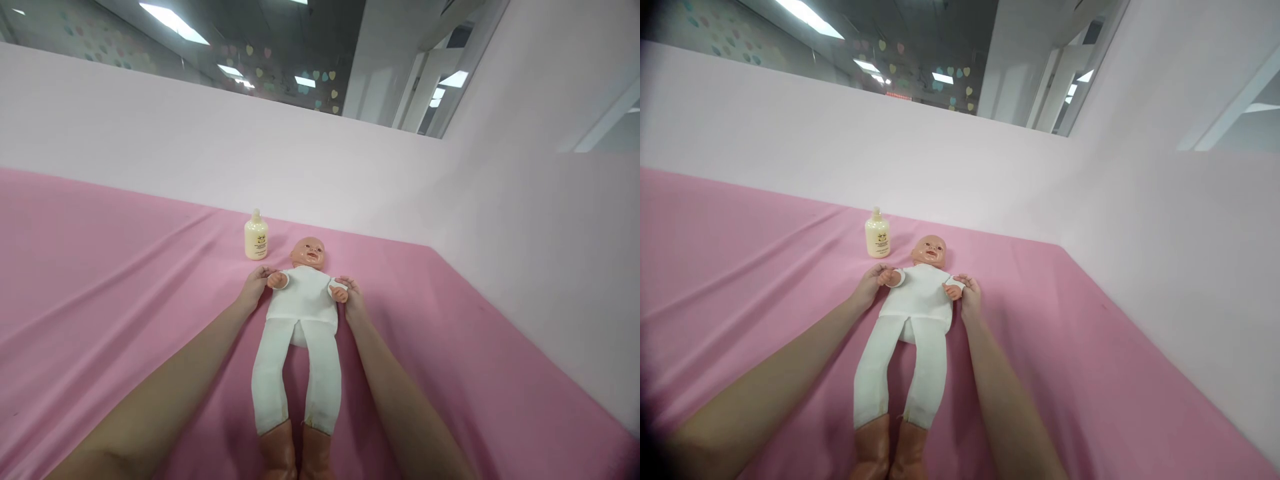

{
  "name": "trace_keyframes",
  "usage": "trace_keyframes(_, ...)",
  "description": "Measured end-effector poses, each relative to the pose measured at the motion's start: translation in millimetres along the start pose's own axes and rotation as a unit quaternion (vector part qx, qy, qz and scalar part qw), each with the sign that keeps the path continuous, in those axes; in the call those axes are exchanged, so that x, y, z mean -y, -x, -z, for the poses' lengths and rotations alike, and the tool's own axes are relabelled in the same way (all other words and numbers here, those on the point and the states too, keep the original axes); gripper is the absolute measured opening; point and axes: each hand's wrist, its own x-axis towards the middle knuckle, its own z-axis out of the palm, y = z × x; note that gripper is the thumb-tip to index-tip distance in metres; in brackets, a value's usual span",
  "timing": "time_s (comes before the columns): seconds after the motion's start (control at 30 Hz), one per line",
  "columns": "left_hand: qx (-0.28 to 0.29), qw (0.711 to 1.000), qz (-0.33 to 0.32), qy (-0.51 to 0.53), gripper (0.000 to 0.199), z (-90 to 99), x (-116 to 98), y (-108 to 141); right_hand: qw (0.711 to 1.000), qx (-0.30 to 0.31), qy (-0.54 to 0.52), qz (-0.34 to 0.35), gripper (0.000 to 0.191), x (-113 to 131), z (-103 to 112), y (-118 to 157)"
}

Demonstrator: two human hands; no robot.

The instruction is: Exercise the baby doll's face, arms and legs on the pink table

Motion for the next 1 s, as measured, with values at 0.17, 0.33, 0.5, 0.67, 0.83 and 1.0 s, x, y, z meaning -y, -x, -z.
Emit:
trace_keyframes(0.17,-0.001,1.000,-0.013,-0.004,0.037,-2.2,0,1,0.999,0.001,-0.033,-0.015,0.030,6,-4,10)
trace_keyframes(0.33,0.003,0.999,-0.021,-0.027,0.045,-0.9,7,-3,1.000,-0.007,-0.006,0.001,0.036,11,-7,17)
trace_keyframes(0.5,0.015,0.995,-0.031,-0.093,0.044,-0.3,10,-3,1.000,-0.013,0.018,0.011,0.037,12,-10,17)
trace_keyframes(0.67,0.023,0.991,-0.038,-0.126,0.044,0.3,9,-2,0.999,-0.009,0.036,0.016,0.043,12,-9,18)
trace_keyframes(0.83,0.022,0.989,-0.048,-0.140,0.047,3.9,13,-4,0.999,0.003,0.048,0.019,0.046,13,-9,19)
trace_keyframes(1.0,0.011,0.989,-0.050,-0.137,0.052,5.1,15,-5,0.995,-0.011,0.085,0.055,0.049,19,-11,23)
